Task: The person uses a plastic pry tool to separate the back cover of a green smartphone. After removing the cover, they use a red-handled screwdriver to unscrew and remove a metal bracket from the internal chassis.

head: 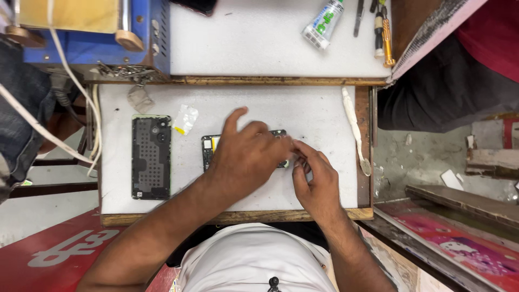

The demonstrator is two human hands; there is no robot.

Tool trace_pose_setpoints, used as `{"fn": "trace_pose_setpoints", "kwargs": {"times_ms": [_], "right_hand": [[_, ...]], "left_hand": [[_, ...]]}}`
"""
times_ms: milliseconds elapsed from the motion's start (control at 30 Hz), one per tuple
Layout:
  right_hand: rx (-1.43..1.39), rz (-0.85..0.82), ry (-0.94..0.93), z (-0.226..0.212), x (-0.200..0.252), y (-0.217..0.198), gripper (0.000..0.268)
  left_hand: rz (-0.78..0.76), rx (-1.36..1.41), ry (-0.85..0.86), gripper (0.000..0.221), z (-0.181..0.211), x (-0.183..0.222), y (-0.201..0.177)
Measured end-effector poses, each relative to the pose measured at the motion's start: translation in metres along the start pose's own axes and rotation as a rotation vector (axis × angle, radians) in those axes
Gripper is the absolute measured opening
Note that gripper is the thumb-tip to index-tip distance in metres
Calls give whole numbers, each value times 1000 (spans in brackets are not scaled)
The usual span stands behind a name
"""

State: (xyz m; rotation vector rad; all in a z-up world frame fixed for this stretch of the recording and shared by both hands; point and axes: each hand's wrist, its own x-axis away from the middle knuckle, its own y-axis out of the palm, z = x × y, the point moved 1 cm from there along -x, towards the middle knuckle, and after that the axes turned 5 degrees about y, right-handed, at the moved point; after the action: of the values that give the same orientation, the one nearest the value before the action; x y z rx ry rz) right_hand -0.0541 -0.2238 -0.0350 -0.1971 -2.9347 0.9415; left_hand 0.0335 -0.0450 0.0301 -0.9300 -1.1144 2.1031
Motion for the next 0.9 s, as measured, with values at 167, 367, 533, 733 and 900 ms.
{"fn": "trace_pose_setpoints", "kwargs": {"times_ms": [167, 367, 533, 733, 900], "right_hand": [[44, 20, -18, 3, -1, 1, 43], [57, 28, -75, 2, -4, 2, 39], [34, 14, -47, -4, 0, 0, 43], [60, 62, -114, -5, -4, 0, 29], [43, 17, -59, -10, -4, 0, 38]], "left_hand": [[99, 111, 168, 45, -3, 2, -5], [73, 22, 55, 36, -8, 2, 1], [-137, -8, -26, 28, -8, -1, 6], [82, 48, 93, 34, -4, 0, -6], [129, 33, 86, 35, -8, 2, 0]]}}
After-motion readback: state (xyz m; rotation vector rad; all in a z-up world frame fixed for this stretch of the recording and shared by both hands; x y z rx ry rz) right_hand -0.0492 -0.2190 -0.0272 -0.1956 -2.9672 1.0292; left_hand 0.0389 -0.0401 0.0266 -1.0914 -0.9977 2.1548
